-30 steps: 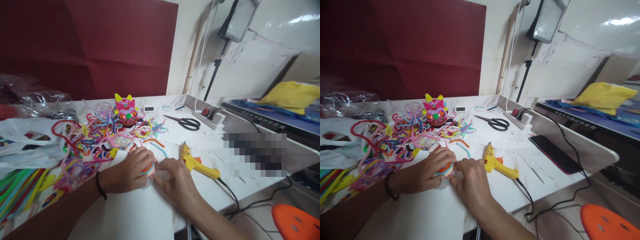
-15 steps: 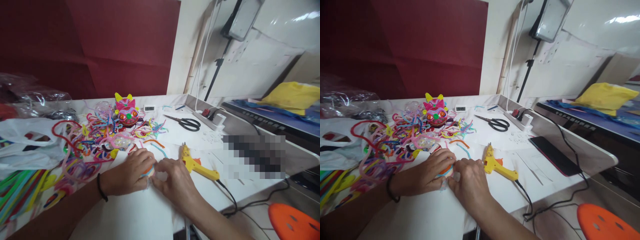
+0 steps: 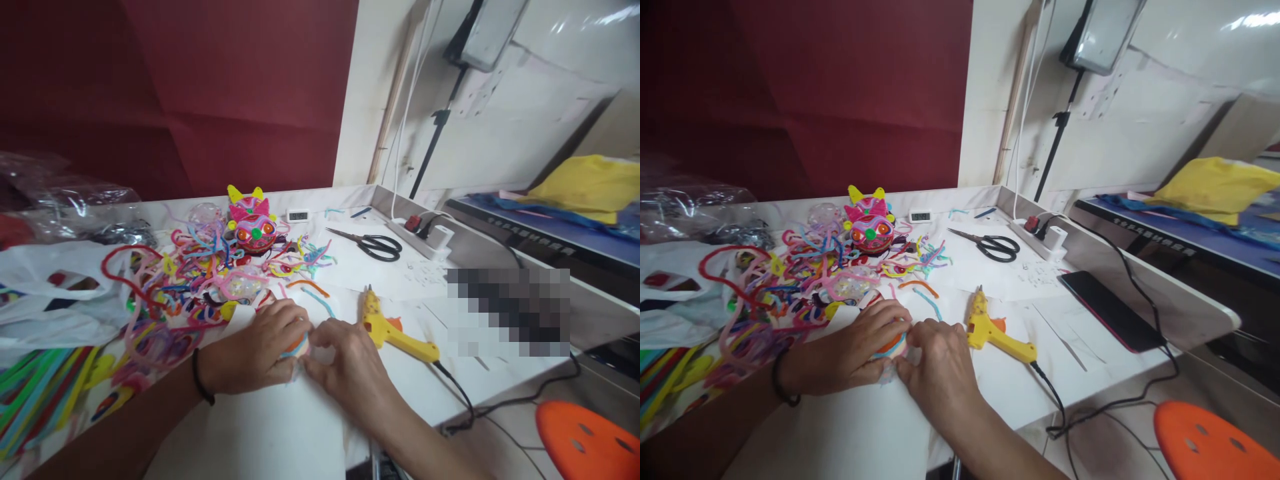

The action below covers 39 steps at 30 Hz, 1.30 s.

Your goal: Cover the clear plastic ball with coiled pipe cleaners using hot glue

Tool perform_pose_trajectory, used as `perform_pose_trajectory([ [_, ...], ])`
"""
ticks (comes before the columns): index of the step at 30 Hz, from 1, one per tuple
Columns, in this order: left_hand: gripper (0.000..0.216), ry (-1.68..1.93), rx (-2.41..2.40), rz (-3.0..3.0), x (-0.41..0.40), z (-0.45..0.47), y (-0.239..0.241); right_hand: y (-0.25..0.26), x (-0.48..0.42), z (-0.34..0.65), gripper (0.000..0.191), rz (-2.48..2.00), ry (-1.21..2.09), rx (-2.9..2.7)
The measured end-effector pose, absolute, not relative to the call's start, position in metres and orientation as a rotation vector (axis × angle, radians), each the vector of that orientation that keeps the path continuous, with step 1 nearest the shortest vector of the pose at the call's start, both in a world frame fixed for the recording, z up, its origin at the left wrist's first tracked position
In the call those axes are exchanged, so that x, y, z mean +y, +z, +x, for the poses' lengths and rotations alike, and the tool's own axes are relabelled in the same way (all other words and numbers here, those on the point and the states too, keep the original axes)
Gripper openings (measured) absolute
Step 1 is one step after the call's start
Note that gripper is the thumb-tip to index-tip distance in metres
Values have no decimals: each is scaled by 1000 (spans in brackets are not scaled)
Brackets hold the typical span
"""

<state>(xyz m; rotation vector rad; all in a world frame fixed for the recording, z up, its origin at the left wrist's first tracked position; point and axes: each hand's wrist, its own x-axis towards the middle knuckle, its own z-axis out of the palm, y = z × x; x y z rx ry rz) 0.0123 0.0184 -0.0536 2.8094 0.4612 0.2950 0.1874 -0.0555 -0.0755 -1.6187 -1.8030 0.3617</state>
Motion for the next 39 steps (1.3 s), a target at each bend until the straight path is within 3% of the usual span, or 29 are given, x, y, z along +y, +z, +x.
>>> perform_pose_trajectory([
  [39,29,332,589,2759,13,18,-61,-82,-40,208,13,-1445,547,-1918],
])
